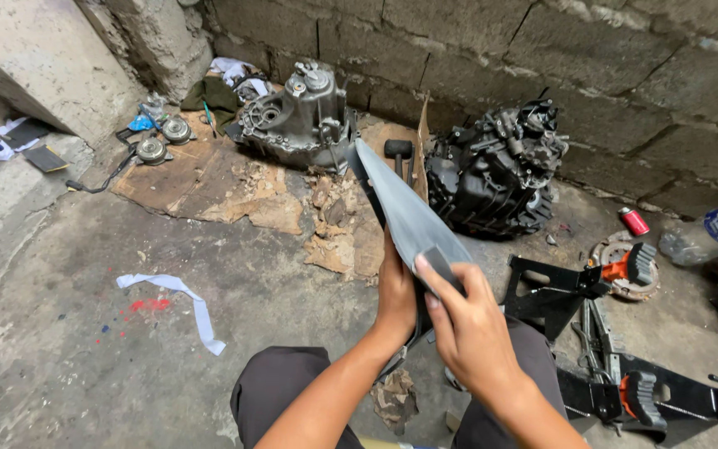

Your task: The person sands a curved gray plastic car part using a sanding block. They hold the part with one hand and rub the sanding block across its surface repeatedly, rotating the part to cover different areas.

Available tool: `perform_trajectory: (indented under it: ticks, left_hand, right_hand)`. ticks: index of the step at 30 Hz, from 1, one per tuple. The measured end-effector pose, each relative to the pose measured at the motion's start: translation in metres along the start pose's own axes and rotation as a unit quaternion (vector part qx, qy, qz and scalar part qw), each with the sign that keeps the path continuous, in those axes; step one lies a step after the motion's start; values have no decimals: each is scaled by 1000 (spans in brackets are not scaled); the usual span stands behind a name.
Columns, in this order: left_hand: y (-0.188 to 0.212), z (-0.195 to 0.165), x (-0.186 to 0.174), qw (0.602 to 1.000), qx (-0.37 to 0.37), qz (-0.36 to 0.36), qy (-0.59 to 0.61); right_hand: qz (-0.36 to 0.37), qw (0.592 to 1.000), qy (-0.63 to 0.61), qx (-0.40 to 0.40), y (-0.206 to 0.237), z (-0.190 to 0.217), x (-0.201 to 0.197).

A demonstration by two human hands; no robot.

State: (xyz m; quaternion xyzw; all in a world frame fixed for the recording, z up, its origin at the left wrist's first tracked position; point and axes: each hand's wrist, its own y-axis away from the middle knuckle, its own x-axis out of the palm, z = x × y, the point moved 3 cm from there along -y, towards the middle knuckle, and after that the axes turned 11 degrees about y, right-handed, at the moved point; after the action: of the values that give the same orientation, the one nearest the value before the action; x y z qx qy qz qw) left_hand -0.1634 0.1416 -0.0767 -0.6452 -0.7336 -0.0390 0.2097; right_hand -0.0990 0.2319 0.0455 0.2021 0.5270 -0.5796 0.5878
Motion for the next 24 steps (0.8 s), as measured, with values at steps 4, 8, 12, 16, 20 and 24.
perform_trajectory:
  ticks: [4,8,12,16,20,24]
  left_hand:
    - [17,-4,18,998,39,41,-25]
    - [21,-13,22,998,17,64,-14]
    - [7,-13,7,998,-53,24,-3]
    - [8,-8,8,999,-37,31,-10]
    - [16,-10,21,996,56,57,-40]
    - [13,-19,24,995,51,76,-29]
  right_hand:
    - [-13,998,45,-30,-25,-9,-7]
    - [-34,995,85,-35,-20,-3,-8]
    - [-47,998,36,-17,14,8,2]
    - [-55,998,33,12,24,2,6]
    - [-71,995,70,5,-12,-21,-5]
    - [-85,993,76,-15,-32,-25,-12]
